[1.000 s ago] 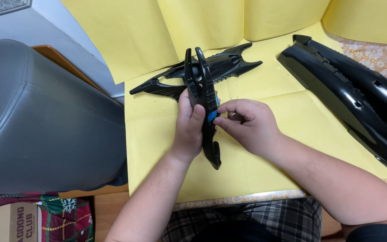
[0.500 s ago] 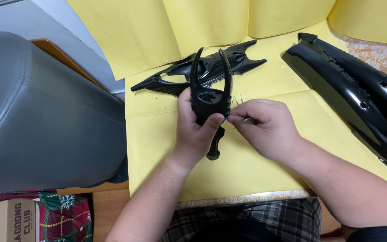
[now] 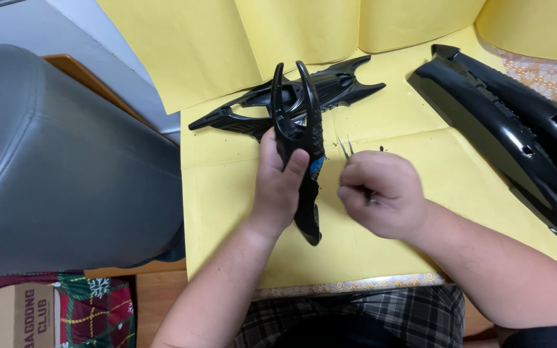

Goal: Using tweezers to carefully remove small pieces of blue masking tape from a black plastic component.

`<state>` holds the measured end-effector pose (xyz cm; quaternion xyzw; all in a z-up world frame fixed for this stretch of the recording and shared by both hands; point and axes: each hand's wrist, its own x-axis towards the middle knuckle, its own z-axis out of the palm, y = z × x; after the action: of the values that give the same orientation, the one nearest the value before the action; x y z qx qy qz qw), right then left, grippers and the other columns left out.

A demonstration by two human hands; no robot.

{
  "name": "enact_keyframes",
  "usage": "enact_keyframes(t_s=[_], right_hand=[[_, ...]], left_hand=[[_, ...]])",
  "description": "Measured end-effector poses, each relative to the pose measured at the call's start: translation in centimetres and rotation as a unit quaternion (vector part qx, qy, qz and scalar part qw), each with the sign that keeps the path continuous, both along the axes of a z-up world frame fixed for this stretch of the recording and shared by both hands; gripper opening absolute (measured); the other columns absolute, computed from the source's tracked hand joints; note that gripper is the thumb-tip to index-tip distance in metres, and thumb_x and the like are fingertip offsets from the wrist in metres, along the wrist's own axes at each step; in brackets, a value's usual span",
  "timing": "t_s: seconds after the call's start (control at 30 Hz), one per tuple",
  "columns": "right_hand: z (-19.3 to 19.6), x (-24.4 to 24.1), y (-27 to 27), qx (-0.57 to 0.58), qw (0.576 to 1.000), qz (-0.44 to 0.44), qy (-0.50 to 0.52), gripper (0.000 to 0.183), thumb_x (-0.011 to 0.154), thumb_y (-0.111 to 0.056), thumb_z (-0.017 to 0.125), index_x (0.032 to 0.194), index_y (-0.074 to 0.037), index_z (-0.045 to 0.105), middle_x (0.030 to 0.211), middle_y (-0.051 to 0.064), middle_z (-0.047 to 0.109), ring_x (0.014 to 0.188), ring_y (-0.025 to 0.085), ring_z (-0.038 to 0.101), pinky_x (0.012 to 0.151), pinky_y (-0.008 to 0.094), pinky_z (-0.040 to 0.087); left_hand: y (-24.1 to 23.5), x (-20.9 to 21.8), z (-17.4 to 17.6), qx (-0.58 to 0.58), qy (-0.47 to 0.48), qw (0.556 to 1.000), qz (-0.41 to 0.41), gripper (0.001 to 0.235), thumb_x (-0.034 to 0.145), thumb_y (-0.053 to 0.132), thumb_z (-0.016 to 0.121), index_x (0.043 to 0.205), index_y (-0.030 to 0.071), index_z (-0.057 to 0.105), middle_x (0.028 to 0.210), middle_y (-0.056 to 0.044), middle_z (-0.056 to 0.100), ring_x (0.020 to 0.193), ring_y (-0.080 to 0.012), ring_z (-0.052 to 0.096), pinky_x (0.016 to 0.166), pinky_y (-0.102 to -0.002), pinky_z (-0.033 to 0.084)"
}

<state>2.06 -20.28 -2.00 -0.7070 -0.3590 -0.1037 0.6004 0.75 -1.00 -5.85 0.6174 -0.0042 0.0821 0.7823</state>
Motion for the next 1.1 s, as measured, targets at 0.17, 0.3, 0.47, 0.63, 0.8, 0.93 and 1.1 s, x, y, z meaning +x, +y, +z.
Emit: enact_keyframes(t_s=[0.17,0.3,0.47,0.63,0.8,0.93,1.1], right_hand=[[1.3,0.2,-1.3,0.014,1.0,-0.006,0.016,0.008,0.084,0.0,0.073,0.085,-0.006,0.068,0.061,0.002,0.052,0.05,0.016,0.048,0.048,0.03,0.043],[3.2,0.6,-0.9,0.021,1.0,-0.004,0.021,0.015,0.092,-0.003,0.067,0.078,-0.007,0.069,0.059,0.004,0.059,0.049,0.014,0.048,0.047,0.027,0.041],[4.0,0.2,0.5,0.142,0.986,0.029,0.084,0.027,0.099,-0.019,0.051,0.088,-0.002,0.069,0.072,0.01,0.062,0.065,0.012,0.05,0.059,0.024,0.041],[1.0,1.5,-0.2,0.27,0.94,0.031,0.207,0.049,0.105,-0.036,0.036,0.085,0.001,0.061,0.056,0.012,0.049,0.051,0.023,0.057,0.05,0.029,0.05],[0.9,0.9,0.1,0.33,0.893,0.09,0.292,0.042,0.112,-0.037,0.05,0.105,0.002,0.065,0.075,0.02,0.066,0.075,0.028,0.074,0.072,0.036,0.065],[0.2,1.0,0.5,0.308,0.899,0.108,0.292,0.021,0.1,-0.015,0.069,0.108,0.004,0.062,0.085,0.02,0.069,0.088,0.033,0.077,0.082,0.042,0.067],[0.1,0.6,1.0,0.291,0.915,0.089,0.265,0.017,0.095,-0.001,0.068,0.109,0.005,0.061,0.093,0.024,0.07,0.097,0.034,0.074,0.09,0.039,0.064]], left_hand=[[-0.2,-0.5,2.2,-0.21,0.062,0.973,-0.08,0.052,0.095,0.052,0.066,0.123,0.013,0.048,0.104,-0.013,0.068,0.052,-0.0137,0.062,0.041,-0.023,0.05],[0.2,-0.1,1.8,-0.287,0.05,0.947,-0.138,0.051,0.095,0.053,0.065,0.122,0.013,0.047,0.108,-0.015,0.067,0.051,-0.0132,0.061,0.041,-0.024,0.049],[0.3,-0.3,2.4,-0.292,0.052,0.943,-0.154,0.053,0.093,0.056,0.067,0.121,0.015,0.047,0.106,-0.015,0.066,0.051,-0.013,0.059,0.042,-0.024,0.048],[-0.1,-0.6,2.6,-0.291,0.049,0.94,-0.172,0.062,0.092,0.059,0.068,0.13,0.015,0.049,0.103,-0.012,0.065,0.052,-0.0109,0.057,0.042,-0.023,0.047],[-0.5,-0.9,2.4,-0.282,0.05,0.944,-0.16,0.069,0.086,0.059,0.076,0.131,0.013,0.051,0.098,-0.013,0.065,0.053,-0.0126,0.058,0.042,-0.026,0.049],[-0.9,-0.3,0.6,-0.292,0.02,0.947,-0.13,0.069,0.082,0.053,0.083,0.127,0.013,0.05,0.091,-0.013,0.063,0.052,-0.018,0.06,0.041,-0.029,0.051],[-1.1,-0.1,0.9,-0.298,0.012,0.947,-0.119,0.062,0.083,0.046,0.085,0.124,0.012,0.052,0.085,-0.01,0.06,0.055,-0.0248,0.065,0.042,-0.032,0.055]])
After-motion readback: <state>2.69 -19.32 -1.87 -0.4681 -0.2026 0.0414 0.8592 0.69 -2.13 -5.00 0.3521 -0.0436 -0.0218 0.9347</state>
